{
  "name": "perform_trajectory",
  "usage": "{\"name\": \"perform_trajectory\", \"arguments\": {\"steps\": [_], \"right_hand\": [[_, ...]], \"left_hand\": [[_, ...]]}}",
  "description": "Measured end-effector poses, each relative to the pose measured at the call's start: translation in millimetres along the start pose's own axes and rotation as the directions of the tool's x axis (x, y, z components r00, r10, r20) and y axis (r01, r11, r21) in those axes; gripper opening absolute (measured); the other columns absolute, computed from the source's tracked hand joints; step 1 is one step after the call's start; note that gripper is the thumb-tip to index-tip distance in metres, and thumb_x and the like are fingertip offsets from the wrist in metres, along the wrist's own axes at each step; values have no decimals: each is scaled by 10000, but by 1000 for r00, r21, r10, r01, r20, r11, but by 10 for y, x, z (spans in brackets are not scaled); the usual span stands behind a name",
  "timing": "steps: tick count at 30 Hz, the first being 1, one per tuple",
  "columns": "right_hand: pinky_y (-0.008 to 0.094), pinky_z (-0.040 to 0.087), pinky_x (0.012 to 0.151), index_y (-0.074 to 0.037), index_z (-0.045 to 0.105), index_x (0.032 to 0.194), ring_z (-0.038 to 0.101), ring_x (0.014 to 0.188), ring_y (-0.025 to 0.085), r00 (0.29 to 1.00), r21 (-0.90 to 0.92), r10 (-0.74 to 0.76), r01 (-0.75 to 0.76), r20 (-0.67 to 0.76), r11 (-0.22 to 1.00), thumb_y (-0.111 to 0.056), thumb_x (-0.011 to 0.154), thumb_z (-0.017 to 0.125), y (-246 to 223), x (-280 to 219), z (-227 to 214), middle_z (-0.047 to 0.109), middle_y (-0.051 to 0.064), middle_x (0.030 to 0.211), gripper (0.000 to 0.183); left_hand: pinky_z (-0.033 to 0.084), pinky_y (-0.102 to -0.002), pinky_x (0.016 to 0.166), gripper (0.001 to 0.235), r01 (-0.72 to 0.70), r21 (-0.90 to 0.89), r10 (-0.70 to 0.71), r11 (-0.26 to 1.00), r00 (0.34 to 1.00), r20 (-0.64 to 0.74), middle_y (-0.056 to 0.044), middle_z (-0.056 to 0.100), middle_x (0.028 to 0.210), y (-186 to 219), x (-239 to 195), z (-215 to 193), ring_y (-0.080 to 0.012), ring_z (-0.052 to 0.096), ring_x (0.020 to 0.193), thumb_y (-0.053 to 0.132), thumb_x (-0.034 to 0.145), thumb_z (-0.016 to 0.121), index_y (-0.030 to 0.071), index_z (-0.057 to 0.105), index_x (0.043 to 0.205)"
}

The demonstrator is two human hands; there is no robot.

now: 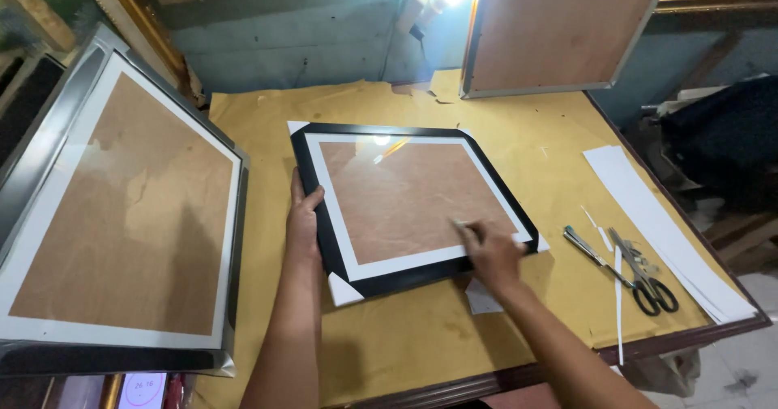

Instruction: The person is finishing picture frames by securing the backing, attaching white paper corner protectors, and cleaning the glass surface with a cloth.

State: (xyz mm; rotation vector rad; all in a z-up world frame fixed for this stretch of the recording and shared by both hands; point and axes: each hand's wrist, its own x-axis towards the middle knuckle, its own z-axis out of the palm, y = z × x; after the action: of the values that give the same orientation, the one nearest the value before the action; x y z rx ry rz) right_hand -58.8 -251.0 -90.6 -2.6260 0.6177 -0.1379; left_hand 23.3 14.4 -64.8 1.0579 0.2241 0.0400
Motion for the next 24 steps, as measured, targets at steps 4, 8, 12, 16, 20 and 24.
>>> {"name": "perform_trajectory", "arguments": {"steps": [4,8,12,16,20,24], "right_hand": [[375,473,667,-281,640,892,622,787,269,795,210,-588,607,-153,766,-325,805,553,-735,-715,-79,617,-5,842,130],[371,424,739,-257,621,968,575,910,233,646,236,-750,758,-141,608,-238,822,510,-936,-991,-246,621,-23,947,185],[403,389,751,-317,624,898,558,925,208,799,37,-596,600,-77,799,-299,773,523,-69,-481,-94,612,-51,909,162],[448,334,882,-370,587,1029,505,1056,198,987,-158,-159,158,11,975,-330,844,448,717,45,-179,593,-61,1057,235],[516,302,890,-425,553,1116,479,1111,240,989,-263,111,-83,94,961,-405,888,372,728,276,-199,583,-88,1135,291],[493,378,852,-346,620,1030,512,1026,265,995,-179,-70,83,77,980,-434,855,434,9,-222,-297,618,-43,1043,270]], "left_hand": [[499,-239,720,561,-18,23,18,1000,1000,-3,-17,552,1076,46,-26,44,-139,573,893,153,821,548,361,369,1309],[514,-223,662,514,-10,8,10,1000,1000,3,-25,588,987,108,-78,66,-134,586,831,171,824,558,351,414,1283],[527,-227,641,500,8,-5,-8,1000,1000,13,-32,603,953,99,-68,45,-140,606,807,187,830,564,359,425,1278],[529,-225,621,493,11,-2,-11,1000,1000,7,-35,609,918,132,-101,98,-140,608,777,192,826,564,354,435,1273],[534,-215,585,486,32,11,-32,999,999,-12,-45,614,894,192,-132,138,-143,609,743,210,826,573,368,434,1265],[533,-220,586,488,18,37,-17,999,1000,-16,-46,610,901,180,-84,122,-136,606,749,221,828,574,365,426,1269]]}}
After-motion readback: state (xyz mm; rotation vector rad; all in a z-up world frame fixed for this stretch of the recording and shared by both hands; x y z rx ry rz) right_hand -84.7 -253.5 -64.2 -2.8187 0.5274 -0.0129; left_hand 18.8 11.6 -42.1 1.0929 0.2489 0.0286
